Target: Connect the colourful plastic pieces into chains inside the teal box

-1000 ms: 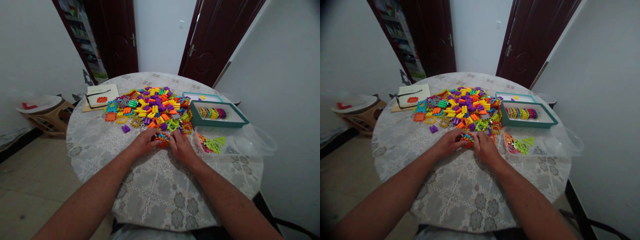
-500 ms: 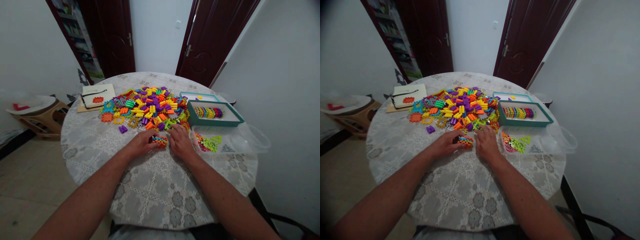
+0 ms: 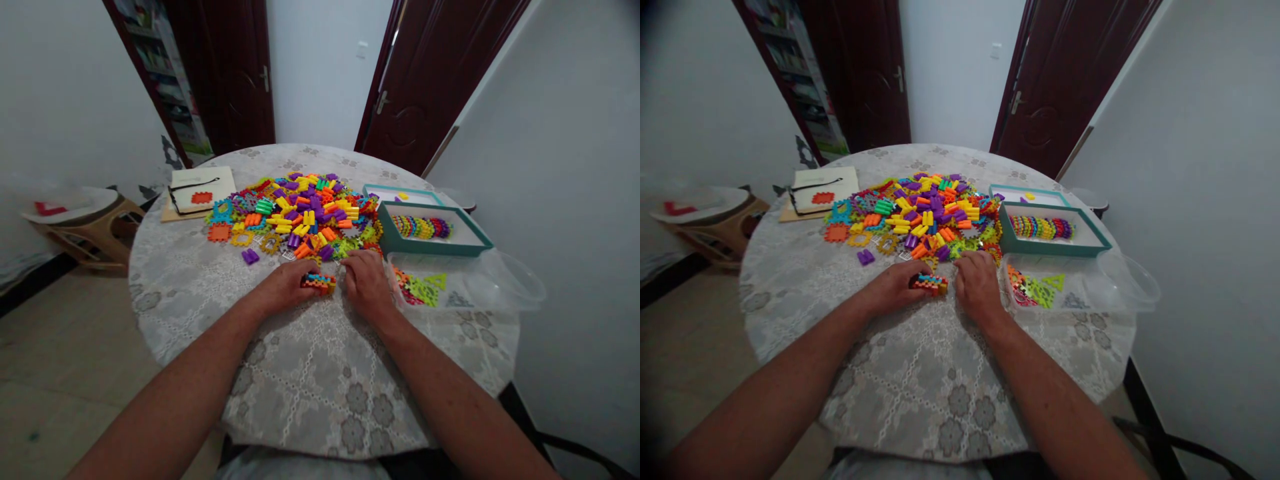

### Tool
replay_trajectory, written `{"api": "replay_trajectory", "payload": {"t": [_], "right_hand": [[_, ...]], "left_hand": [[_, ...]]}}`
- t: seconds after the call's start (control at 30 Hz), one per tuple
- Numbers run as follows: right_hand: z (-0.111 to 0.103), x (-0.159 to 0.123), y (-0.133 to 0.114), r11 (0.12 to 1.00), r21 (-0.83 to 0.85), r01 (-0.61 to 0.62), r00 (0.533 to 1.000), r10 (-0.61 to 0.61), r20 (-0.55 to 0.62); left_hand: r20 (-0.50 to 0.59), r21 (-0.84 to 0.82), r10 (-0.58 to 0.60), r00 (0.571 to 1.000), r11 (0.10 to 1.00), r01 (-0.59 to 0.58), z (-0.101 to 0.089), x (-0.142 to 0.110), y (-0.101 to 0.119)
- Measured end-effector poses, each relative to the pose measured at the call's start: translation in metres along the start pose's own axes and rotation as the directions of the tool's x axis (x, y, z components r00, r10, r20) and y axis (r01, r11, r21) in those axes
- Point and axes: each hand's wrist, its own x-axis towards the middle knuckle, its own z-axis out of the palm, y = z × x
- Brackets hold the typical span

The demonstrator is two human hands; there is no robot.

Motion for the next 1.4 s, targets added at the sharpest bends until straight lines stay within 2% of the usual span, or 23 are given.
{"api": "replay_trajectory", "payload": {"t": [0.13,0.27,0.37,0.6,0.87,1.07,1.23,1.4], "right_hand": [[-0.003,-0.003,-0.008,0.996,0.091,-0.002,1.0,0.005,-0.031],[0.002,-0.007,-0.009,0.983,0.179,-0.049,0.996,0.035,0.085],[0.005,-0.008,-0.008,0.971,0.233,-0.051,0.986,0.012,0.164],[0.0,-0.007,-0.009,0.938,0.346,0.012,0.977,-0.085,0.196],[0.003,-0.009,-0.007,0.932,0.363,0.006,0.964,-0.103,0.247],[0.006,-0.014,-0.016,0.936,0.345,0.076,0.96,-0.162,0.23],[0.001,-0.012,-0.016,0.949,0.315,-0.016,0.953,-0.081,0.292],[0.001,-0.009,-0.019,0.939,0.339,-0.053,0.941,-0.067,0.332]], "left_hand": [[-0.011,-0.01,-0.006,1.0,1.0,0.006,0.001,-0.001,-0.002],[-0.036,-0.058,-0.019,0.999,0.998,0.017,0.001,-0.003,-0.002],[-0.059,-0.071,-0.013,0.998,0.997,0.008,0.001,-0.004,-0.002],[-0.023,-0.018,0.111,0.994,0.994,-0.112,0.001,-0.004,-0.005],[-0.017,-0.041,0.112,0.994,0.993,-0.112,0.001,-0.003,-0.003],[-0.031,-0.092,0.046,0.998,0.995,-0.049,0.0,-0.004,0.001],[-0.025,-0.097,0.03,0.999,0.995,-0.032,0.0,-0.004,0.002],[-0.034,-0.105,0.048,0.998,0.993,-0.051,0.005,-0.003,-0.001]]}}
